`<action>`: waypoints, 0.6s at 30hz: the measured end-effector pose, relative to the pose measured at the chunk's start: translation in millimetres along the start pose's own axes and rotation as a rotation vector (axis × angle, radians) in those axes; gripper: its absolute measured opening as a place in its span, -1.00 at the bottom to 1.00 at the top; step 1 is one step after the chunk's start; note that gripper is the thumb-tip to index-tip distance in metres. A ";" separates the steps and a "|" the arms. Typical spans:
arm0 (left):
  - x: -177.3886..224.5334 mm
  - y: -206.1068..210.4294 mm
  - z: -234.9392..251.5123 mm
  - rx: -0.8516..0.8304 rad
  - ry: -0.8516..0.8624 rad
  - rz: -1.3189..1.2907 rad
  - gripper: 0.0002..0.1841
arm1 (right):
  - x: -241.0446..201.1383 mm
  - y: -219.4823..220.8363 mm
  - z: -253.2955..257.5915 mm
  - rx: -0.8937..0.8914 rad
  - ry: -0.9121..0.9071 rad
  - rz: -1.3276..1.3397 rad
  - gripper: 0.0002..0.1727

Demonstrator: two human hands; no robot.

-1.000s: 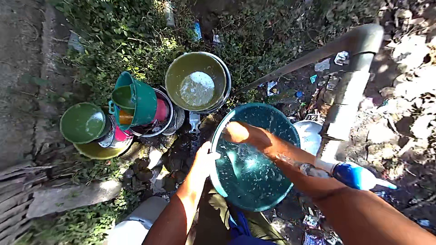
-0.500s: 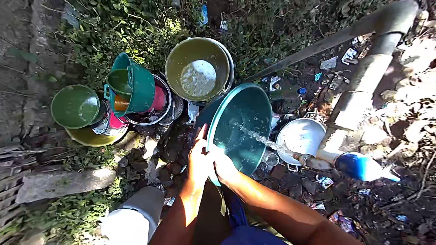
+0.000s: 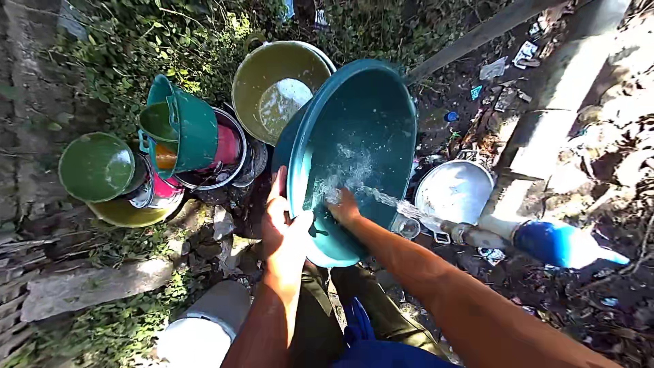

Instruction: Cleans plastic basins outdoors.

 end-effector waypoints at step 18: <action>-54.7 75.9 29.0 -0.211 -0.050 0.379 -0.58 | -54.7 -97.5 -77.4 -0.031 -0.091 0.367 -0.57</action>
Point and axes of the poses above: each hand's wrist, its own z-axis towards the middle knuckle, its own y-axis out of the palm, x = y × z, the point moved 1 cm from there along z, towards the middle knuckle, and after that the axes turned 1 degree about z, right-handed, at the moved point
